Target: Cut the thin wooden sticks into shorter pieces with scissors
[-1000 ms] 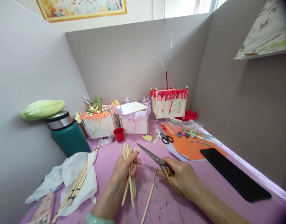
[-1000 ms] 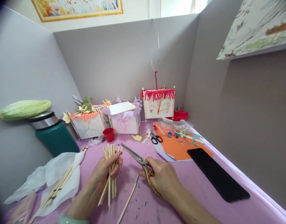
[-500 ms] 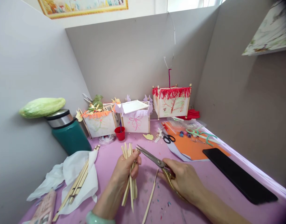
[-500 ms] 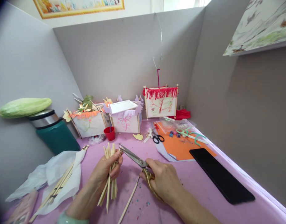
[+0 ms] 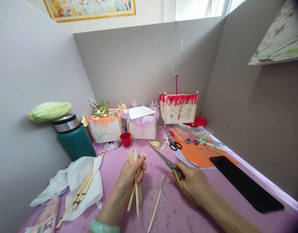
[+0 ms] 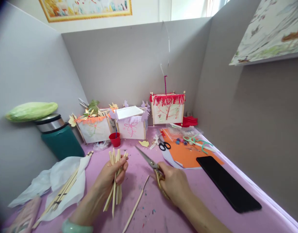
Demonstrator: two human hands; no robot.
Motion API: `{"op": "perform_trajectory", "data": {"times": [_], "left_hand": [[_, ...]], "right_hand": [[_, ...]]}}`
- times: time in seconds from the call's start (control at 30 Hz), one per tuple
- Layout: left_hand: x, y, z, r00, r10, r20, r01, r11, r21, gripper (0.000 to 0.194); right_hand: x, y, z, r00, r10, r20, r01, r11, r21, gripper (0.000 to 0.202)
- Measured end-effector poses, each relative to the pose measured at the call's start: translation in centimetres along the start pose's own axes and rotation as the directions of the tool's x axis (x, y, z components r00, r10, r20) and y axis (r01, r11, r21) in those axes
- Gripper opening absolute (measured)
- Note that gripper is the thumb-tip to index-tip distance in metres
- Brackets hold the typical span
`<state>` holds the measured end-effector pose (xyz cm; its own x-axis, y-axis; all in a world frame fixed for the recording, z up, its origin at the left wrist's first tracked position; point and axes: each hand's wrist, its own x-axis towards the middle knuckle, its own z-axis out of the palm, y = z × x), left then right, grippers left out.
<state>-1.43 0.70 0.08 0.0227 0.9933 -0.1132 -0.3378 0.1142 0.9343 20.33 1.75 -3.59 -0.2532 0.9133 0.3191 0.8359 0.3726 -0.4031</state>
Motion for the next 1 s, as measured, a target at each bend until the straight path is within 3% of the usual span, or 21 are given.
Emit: {"op": "perform_trajectory", "data": {"times": [0.1,0.2,0.27,0.4,0.43,0.5,0.6,0.7,0.77,0.83,0.87,0.97,1.0], "left_hand": [[0.7,-0.2,-0.5,0.996,-0.005,-0.087,0.018,0.989,0.149,0.037],[0.5,-0.5,0.0,0.997,0.000,-0.074,0.034,0.888,0.458,0.028],[-0.3,-1.0,0.9,1.000,0.017,0.005,-0.016,0.722,0.692,0.017],[-2.0,-2.6,2.4,0.996,0.002,0.094,-0.092,0.223,0.970,0.003],[-2.3,-3.0,2.6,0.995,0.001,0.102,-0.101,0.140,0.985,0.008],[-2.4,-3.4,2.6,0.991,0.010,0.131,-0.132,0.077,0.988,0.014],[-1.7,-2.2,1.5,0.994,0.026,0.110,-0.113,0.165,0.980,0.011],[-0.6,0.5,-0.1,0.991,0.121,-0.063,0.015,0.361,0.933,0.008],[-0.3,2.0,-1.0,0.982,0.085,-0.166,0.095,0.540,0.837,0.010],[-0.4,2.8,-1.4,0.989,-0.010,-0.144,0.109,0.708,0.698,0.014],[-0.4,2.9,-1.5,0.994,-0.048,-0.102,0.102,0.779,0.619,0.015],[-0.7,2.4,-1.3,0.996,-0.090,-0.002,0.082,0.903,0.422,0.026],[-0.7,2.2,-1.2,0.995,-0.101,0.010,0.089,0.920,0.381,0.031]], "right_hand": [[0.7,1.1,-0.8,0.995,0.097,-0.019,-0.098,0.995,-0.009,0.030],[1.0,1.4,-0.9,0.994,0.108,0.009,-0.108,0.994,-0.018,0.028],[0.9,1.4,-0.8,0.994,0.104,0.029,-0.104,0.994,-0.029,0.024],[1.0,1.2,-0.6,0.992,0.113,0.055,-0.109,0.991,-0.072,0.022],[1.1,1.3,-0.6,0.992,0.111,0.063,-0.106,0.991,-0.076,0.022],[1.2,1.4,-0.9,0.990,0.110,0.086,-0.103,0.991,-0.084,0.024],[1.3,1.6,-2.2,0.979,0.138,0.152,-0.126,0.989,-0.082,0.030],[1.1,1.6,-4.4,0.932,0.093,0.350,-0.112,0.993,0.035,0.030],[0.9,1.6,-5.7,0.838,0.005,0.545,-0.088,0.988,0.127,0.027],[0.8,1.7,-6.4,0.747,-0.024,0.664,-0.086,0.987,0.133,0.025],[0.9,1.7,-6.5,0.747,0.010,0.665,-0.093,0.992,0.090,0.024],[1.1,1.6,-6.1,0.854,0.192,0.484,-0.166,0.981,-0.096,0.022],[1.1,1.5,-5.9,0.865,0.202,0.459,-0.175,0.979,-0.101,0.023]]}}
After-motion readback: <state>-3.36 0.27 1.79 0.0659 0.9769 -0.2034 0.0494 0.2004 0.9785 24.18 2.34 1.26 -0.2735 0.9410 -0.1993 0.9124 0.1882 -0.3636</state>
